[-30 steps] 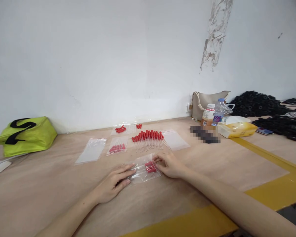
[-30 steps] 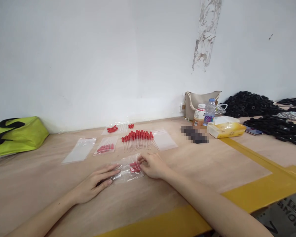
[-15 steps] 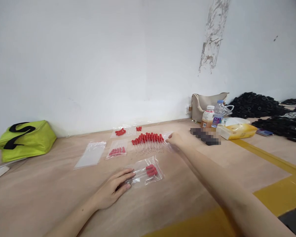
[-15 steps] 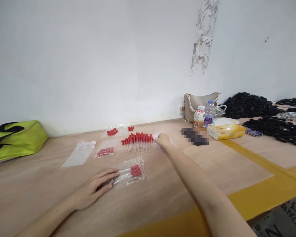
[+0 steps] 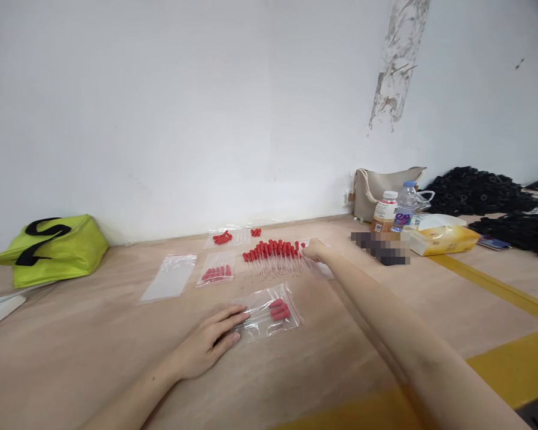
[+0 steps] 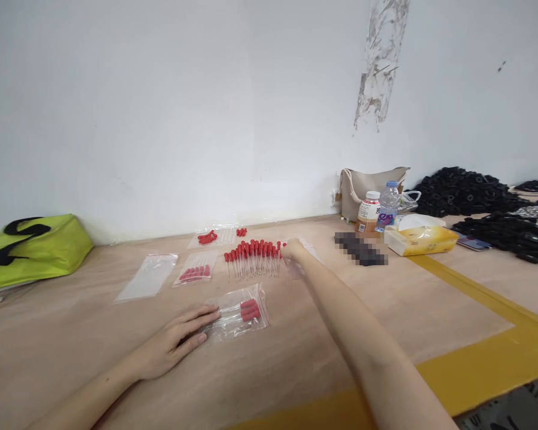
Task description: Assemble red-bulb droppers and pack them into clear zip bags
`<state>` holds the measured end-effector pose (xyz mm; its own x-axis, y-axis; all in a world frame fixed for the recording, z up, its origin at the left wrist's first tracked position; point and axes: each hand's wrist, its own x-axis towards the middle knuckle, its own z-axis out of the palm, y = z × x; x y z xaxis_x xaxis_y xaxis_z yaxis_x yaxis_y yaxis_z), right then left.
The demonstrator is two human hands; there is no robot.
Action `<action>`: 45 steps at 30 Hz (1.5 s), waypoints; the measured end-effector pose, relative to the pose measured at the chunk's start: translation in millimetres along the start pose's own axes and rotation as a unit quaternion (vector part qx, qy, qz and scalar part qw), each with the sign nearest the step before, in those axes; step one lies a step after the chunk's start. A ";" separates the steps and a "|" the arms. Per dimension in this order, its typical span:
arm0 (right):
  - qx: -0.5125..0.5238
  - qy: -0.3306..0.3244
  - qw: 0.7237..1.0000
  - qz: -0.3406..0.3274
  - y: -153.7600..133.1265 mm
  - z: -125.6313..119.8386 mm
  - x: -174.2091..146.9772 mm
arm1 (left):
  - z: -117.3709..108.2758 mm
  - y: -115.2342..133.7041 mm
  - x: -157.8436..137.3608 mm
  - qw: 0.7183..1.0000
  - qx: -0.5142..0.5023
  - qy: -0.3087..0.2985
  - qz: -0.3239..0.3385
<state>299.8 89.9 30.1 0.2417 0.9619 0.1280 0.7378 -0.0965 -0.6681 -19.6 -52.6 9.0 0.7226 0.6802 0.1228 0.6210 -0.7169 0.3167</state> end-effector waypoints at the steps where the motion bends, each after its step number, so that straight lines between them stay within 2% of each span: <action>1: 0.014 -0.005 1.000 0.016 1.7 -4.7 -3.9 | -0.2 0.4 0.0 1.000 0.008 -0.001 0.002; 5: 0.105 -0.003 0.994 0.041 11.2 -14.2 -28.5 | -1.0 2.0 0.9 0.999 0.043 0.004 0.015; 8: 0.212 -0.006 0.977 0.022 16.6 -5.0 -56.9 | -0.6 1.6 1.5 0.998 0.056 0.003 0.018; 10: 0.337 -0.021 0.941 -0.004 17.9 6.1 -76.0 | 0.3 0.5 1.5 0.998 0.057 0.005 0.021; 13: 0.436 -0.031 0.898 -0.052 17.2 22.0 -96.0 | 1.9 -1.3 0.8 0.998 0.054 0.017 0.025; 18: 0.466 -0.026 0.881 -0.083 16.3 35.6 -105.5 | 2.6 -0.2 -1.4 0.998 0.051 0.016 0.015; 24: 0.480 -0.072 0.873 -0.055 14.2 38.5 -115.4 | 2.2 0.0 -0.6 0.998 0.040 0.026 0.028; 30: 0.527 -0.034 0.849 -0.014 10.2 38.5 -119.4 | 1.2 0.0 -0.4 0.998 0.044 0.024 0.025; 34: 0.501 -0.066 0.863 -0.015 15.5 36.5 -119.9 | -0.1 2.2 -0.5 0.999 0.039 0.025 0.028; 39: 0.323 -0.056 0.935 -0.133 21.4 33.5 -119.0 | -0.1 3.4 0.3 0.998 0.038 0.033 0.031; 41: 0.252 -0.051 0.952 -0.165 21.8 36.2 -117.8 | -0.2 3.7 0.5 0.998 0.039 0.033 0.029; 43: 0.222 -0.059 0.957 -0.178 21.7 41.6 -117.2 | -0.5 4.2 0.5 0.998 0.041 0.027 0.028; 45: 0.236 -0.086 0.948 -0.194 21.7 47.0 -117.3 | -0.8 4.6 0.6 0.998 0.043 0.021 0.028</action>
<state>257.9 -13.0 -33.8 -0.1257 0.9331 0.3369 0.3766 0.3590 -0.8540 -16.5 -55.4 11.3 0.7443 0.6439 0.1773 0.6059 -0.7627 0.2264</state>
